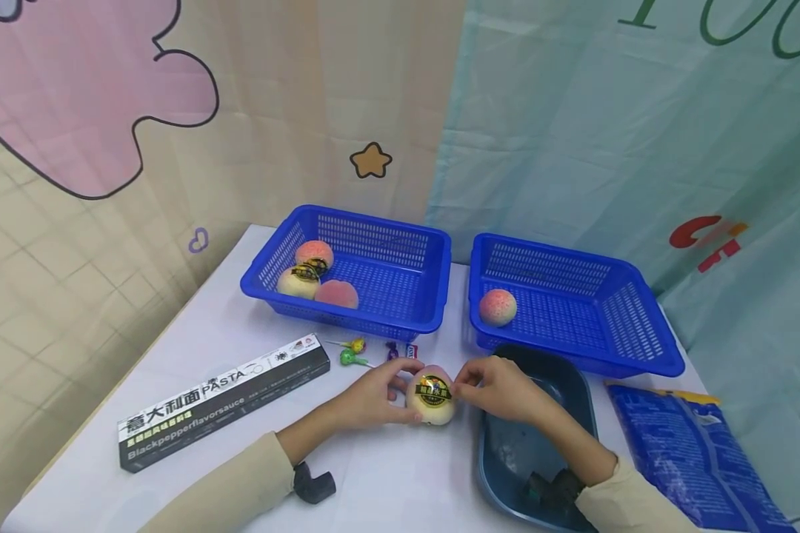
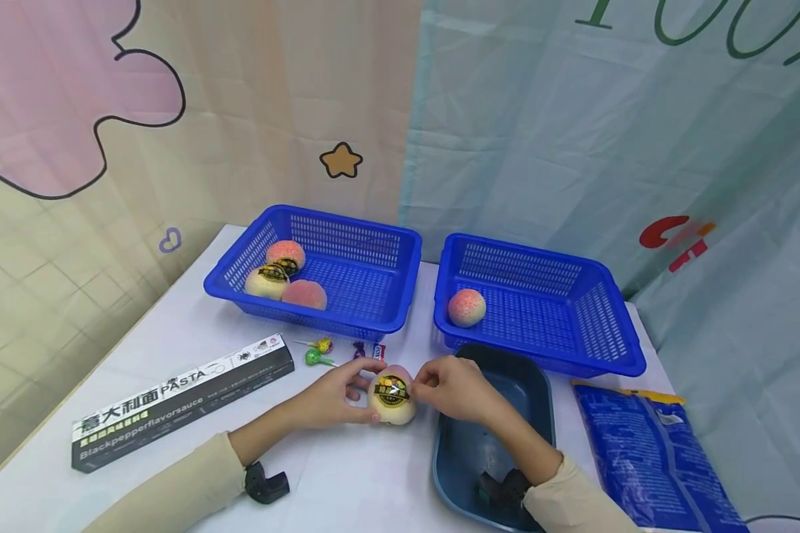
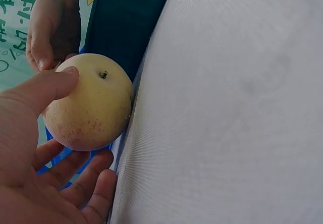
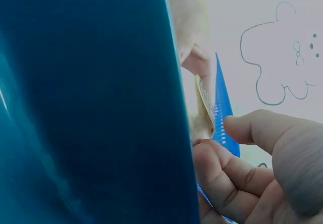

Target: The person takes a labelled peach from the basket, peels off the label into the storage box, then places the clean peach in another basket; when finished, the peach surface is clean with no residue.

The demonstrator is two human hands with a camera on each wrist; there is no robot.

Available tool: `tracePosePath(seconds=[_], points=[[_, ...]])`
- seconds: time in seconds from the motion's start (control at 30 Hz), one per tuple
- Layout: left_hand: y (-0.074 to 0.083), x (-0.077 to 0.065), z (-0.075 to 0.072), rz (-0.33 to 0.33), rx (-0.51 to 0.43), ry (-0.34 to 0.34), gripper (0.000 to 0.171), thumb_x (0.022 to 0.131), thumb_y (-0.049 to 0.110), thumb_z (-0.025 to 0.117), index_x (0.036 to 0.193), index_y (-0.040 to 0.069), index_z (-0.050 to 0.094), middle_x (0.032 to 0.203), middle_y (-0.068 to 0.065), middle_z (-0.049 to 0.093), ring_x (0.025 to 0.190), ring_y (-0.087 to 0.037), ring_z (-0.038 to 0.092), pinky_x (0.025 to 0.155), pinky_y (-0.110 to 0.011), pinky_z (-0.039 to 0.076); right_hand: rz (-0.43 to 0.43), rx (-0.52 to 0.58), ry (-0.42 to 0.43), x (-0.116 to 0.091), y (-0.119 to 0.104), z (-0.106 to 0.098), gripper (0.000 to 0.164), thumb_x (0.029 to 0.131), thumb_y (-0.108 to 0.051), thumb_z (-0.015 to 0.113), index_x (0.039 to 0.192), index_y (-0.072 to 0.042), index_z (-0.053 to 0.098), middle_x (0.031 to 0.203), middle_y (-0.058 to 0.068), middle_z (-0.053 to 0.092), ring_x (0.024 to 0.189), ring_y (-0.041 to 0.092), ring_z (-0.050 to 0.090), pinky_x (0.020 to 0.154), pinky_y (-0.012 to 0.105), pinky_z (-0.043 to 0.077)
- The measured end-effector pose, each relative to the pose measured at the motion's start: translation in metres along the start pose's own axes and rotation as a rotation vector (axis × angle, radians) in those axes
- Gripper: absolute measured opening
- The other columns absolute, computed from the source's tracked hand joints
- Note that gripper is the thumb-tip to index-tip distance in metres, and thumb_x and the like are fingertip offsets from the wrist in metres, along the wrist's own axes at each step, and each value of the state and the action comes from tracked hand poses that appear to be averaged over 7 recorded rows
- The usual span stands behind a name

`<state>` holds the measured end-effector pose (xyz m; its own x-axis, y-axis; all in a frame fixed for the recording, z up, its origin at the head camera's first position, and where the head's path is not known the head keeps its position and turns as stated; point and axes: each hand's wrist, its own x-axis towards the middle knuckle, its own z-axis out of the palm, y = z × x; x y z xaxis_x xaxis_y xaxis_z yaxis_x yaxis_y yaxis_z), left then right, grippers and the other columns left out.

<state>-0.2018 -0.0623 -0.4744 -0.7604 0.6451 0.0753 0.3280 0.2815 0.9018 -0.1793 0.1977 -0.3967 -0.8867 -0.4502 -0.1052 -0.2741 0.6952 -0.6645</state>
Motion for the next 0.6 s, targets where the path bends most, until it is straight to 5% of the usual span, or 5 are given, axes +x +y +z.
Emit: tracePosePath(seconds=[0.17, 0.4, 0.6], points=[[0.0027, -0.0011, 0.0003, 0.019, 0.007, -0.004, 0.078, 0.081, 0.025, 0.088, 0.147, 0.014, 0.048, 0.142, 0.000, 0.054, 0.115, -0.015, 0.062, 0.089, -0.031, 0.054, 0.054, 0.065, -0.004, 0.0023, 0.0001, 0.0047, 0.012, 0.092, -0.020, 0.073, 0.085, -0.011, 0.074, 0.074, 0.001, 0.067, 0.065, 0.014, 0.054, 0.054, 0.029, 0.044], [-0.0003, -0.0012, 0.0033, 0.052, -0.007, 0.014, 0.077, 0.081, 0.022, 0.088, 0.147, 0.013, 0.049, 0.142, -0.004, 0.055, 0.117, -0.019, 0.062, 0.095, -0.036, 0.053, 0.092, 0.017, 0.045, 0.0040, -0.0023, 0.0090, 0.010, 0.090, -0.018, 0.073, 0.080, -0.016, 0.073, 0.073, -0.002, 0.069, 0.071, 0.013, 0.058, 0.086, 0.055, 0.027], [-0.0020, -0.0004, 0.0043, 0.077, 0.013, 0.010, 0.080, 0.080, 0.024, 0.088, 0.149, 0.015, 0.048, 0.144, -0.001, 0.053, 0.115, -0.016, 0.061, 0.093, -0.035, 0.052, 0.112, 0.036, 0.052, 0.0046, -0.0020, 0.0108, 0.011, 0.090, -0.015, 0.070, 0.079, -0.016, 0.072, 0.070, 0.001, 0.067, 0.068, 0.015, 0.057, 0.085, 0.053, 0.026]])
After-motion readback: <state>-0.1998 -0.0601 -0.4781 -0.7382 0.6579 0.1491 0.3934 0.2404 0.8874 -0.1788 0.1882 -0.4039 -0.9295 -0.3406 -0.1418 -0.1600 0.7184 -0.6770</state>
